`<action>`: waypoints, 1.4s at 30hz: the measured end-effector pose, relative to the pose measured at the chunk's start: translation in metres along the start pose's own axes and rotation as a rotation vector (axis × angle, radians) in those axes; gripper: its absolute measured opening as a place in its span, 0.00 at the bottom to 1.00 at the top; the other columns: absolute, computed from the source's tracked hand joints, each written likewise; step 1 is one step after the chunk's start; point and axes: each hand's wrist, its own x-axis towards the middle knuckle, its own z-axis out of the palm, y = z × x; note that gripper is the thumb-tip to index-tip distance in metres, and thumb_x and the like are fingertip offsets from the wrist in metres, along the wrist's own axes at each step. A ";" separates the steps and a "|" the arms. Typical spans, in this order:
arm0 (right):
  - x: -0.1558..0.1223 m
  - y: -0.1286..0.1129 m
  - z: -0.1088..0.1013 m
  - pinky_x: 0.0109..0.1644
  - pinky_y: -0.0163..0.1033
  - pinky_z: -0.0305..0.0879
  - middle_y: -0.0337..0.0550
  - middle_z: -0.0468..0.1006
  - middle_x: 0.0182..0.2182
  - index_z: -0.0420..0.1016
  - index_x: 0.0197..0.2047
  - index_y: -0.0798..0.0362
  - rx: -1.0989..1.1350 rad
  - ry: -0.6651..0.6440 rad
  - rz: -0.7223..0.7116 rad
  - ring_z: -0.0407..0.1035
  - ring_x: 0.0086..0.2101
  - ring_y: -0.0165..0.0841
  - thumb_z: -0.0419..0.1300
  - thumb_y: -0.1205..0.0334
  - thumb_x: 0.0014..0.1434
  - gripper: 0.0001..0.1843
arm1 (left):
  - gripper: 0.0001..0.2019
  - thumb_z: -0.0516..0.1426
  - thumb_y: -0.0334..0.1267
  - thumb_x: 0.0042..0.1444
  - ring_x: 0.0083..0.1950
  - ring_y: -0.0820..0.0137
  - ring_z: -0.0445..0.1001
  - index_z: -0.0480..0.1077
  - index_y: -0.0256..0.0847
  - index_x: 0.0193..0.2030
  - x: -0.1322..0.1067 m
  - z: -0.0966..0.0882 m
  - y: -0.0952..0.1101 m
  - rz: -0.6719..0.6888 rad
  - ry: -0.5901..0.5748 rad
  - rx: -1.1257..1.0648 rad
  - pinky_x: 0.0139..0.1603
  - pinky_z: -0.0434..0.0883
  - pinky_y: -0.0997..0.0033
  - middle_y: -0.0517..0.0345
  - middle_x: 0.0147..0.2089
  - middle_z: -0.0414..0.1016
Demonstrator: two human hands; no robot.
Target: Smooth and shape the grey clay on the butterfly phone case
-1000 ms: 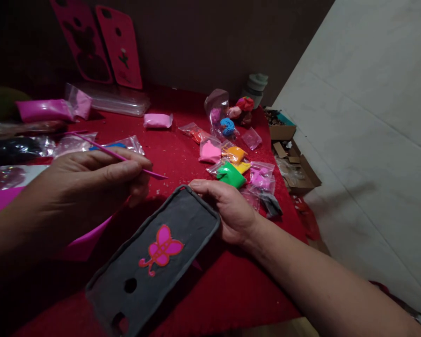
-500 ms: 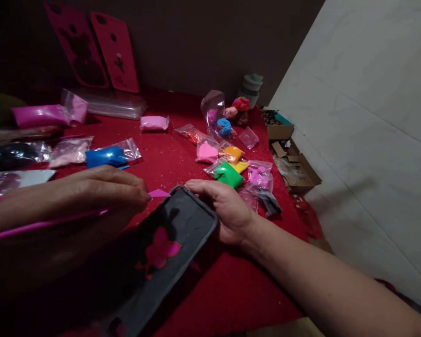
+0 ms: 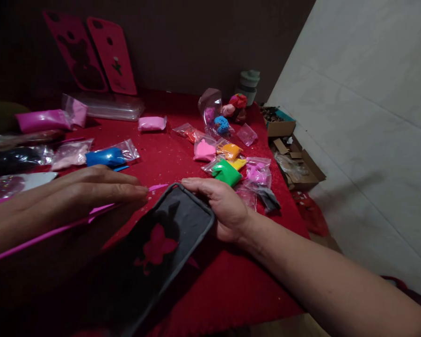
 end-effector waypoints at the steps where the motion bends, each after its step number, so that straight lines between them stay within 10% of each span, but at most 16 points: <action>1: 0.000 0.000 0.000 0.34 0.31 0.68 0.39 0.78 0.25 0.76 0.30 0.59 0.000 0.008 0.006 0.71 0.25 0.25 0.58 0.70 0.56 0.06 | 0.09 0.57 0.40 0.59 0.34 0.67 0.77 0.79 0.54 0.42 0.001 -0.002 -0.001 0.015 -0.006 0.012 0.39 0.71 0.72 0.59 0.35 0.81; 5: 0.000 -0.001 0.001 0.35 0.32 0.69 0.40 0.77 0.24 0.76 0.28 0.59 0.035 0.038 0.045 0.71 0.24 0.25 0.55 0.69 0.59 0.11 | 0.18 0.60 0.33 0.54 0.41 0.66 0.79 0.75 0.53 0.51 0.001 -0.012 -0.007 0.157 -0.203 0.037 0.45 0.71 0.73 0.58 0.43 0.81; 24: -0.002 -0.003 -0.001 0.30 0.31 0.70 0.43 0.76 0.20 0.76 0.27 0.61 0.080 0.038 0.164 0.71 0.21 0.27 0.53 0.69 0.59 0.13 | 0.08 0.54 0.39 0.58 0.32 0.68 0.76 0.72 0.48 0.30 0.007 0.003 -0.008 -0.186 0.025 0.018 0.35 0.69 0.67 0.60 0.30 0.79; 42: -0.003 -0.004 -0.001 0.31 0.30 0.69 0.39 0.76 0.21 0.73 0.25 0.58 0.057 0.092 0.103 0.70 0.22 0.25 0.60 0.71 0.53 0.06 | 0.04 0.59 0.35 0.57 0.31 0.75 0.74 0.74 0.46 0.32 0.003 0.008 -0.017 -0.226 0.047 0.025 0.35 0.67 0.80 0.65 0.31 0.78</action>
